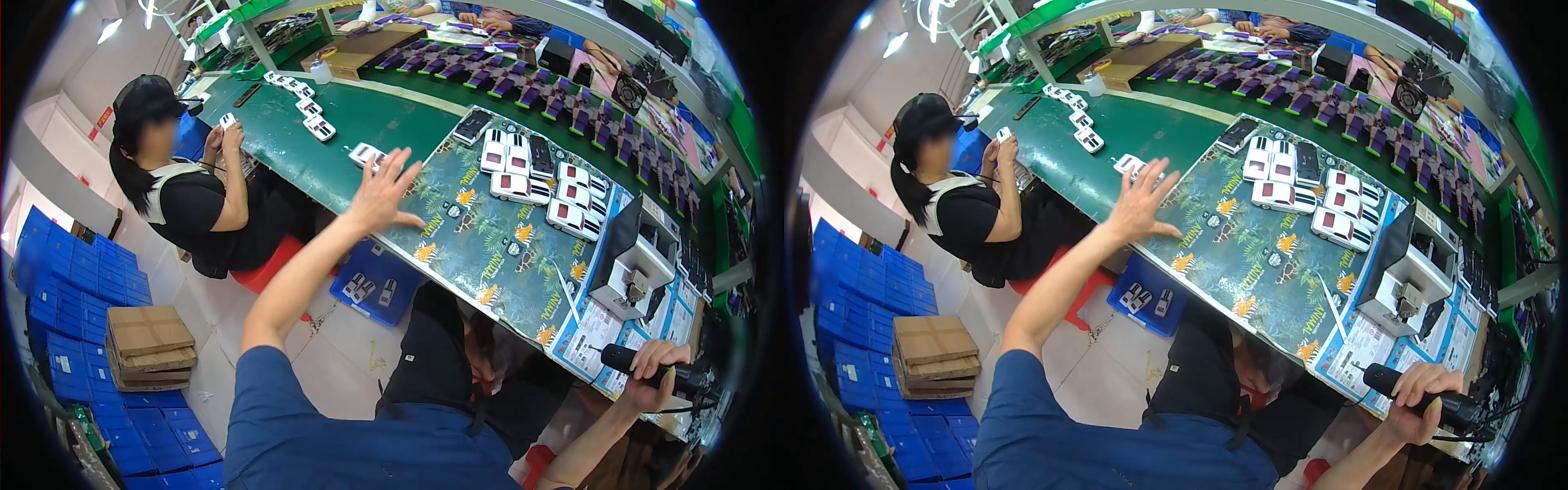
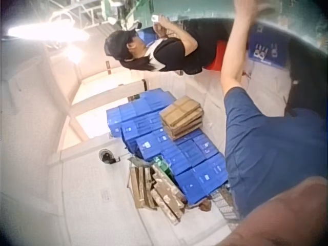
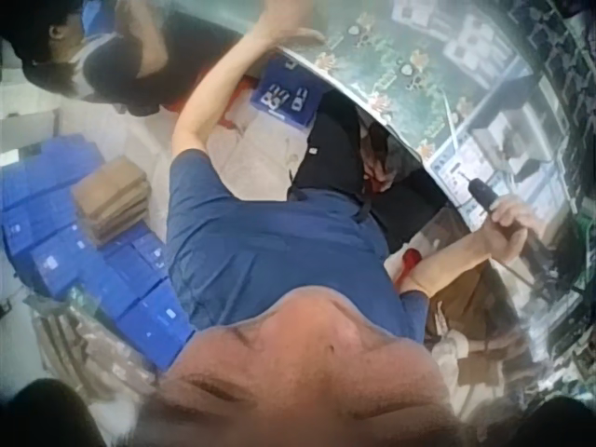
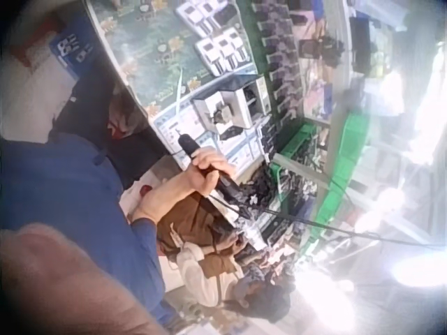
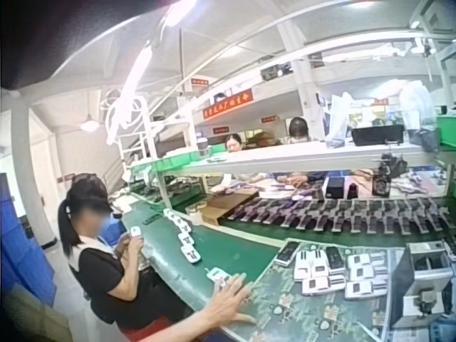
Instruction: Assembling plastic toy car components using an electric hand tool on an assembly line.
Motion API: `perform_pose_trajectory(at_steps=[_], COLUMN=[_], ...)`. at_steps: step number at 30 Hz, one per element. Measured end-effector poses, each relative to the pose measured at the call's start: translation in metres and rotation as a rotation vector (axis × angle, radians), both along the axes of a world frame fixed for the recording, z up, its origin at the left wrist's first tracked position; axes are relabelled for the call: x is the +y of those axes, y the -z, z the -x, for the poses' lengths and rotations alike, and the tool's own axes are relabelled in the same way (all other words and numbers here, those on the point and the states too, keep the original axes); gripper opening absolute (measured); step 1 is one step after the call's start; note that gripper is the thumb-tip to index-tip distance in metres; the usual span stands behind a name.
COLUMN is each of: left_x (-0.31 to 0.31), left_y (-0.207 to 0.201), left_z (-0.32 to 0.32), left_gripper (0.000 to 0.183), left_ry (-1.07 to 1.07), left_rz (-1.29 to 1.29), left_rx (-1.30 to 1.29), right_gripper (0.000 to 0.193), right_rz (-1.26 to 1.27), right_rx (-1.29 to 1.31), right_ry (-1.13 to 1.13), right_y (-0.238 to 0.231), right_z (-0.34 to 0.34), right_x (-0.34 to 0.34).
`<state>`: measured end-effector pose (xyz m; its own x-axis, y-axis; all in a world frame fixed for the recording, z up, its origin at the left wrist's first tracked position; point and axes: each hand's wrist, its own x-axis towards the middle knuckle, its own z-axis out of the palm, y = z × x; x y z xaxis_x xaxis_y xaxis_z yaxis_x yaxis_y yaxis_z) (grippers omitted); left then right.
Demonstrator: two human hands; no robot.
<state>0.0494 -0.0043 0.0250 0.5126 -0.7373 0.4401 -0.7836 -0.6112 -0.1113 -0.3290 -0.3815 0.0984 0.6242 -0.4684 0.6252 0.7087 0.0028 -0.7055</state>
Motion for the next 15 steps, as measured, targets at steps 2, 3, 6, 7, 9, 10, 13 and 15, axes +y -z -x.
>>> perform_pose_trajectory(at_steps=[2,3,6,7,9,10,13,15], left_x=[-0.011,-0.023,-0.09,-0.116,-0.176,-0.19,-0.265,-0.345], left_y=[0.01,0.016,0.016,0.01,-0.006,-0.016,-0.057,-0.073], left_z=[0.033,0.051,0.109,0.127,0.166,0.183,0.215,0.239], left_gripper=[0.097,0.09,0.066,0.06,0.043,0.039,0.032,0.027], left_ry=[0.068,0.14,0.381,0.472,0.675,0.704,0.866,1.006], left_rz=[0.151,0.248,0.463,0.523,0.645,0.641,0.634,0.586], left_rx=[0.044,0.085,0.212,0.216,0.265,0.217,0.172,0.213], right_gripper=[0.027,0.027,0.032,0.033,0.031,0.031,0.028,0.03], right_rz=[0.015,0.029,-0.007,0.008,-0.139,-0.122,-0.045,-0.001], right_rx=[-0.002,-0.008,0.035,0.021,0.02,-0.027,-0.085,-0.058], right_ry=[-0.033,-0.061,0.037,0.078,0.109,0.035,-0.068,-0.06], right_y=[0.001,0.0,-0.002,-0.003,0.001,0.001,-0.014,-0.021], right_z=[0.001,0.004,0.036,0.048,0.077,0.068,0.07,0.102], right_x=[-0.001,-0.002,-0.008,-0.01,-0.012,-0.015,-0.029,-0.042])
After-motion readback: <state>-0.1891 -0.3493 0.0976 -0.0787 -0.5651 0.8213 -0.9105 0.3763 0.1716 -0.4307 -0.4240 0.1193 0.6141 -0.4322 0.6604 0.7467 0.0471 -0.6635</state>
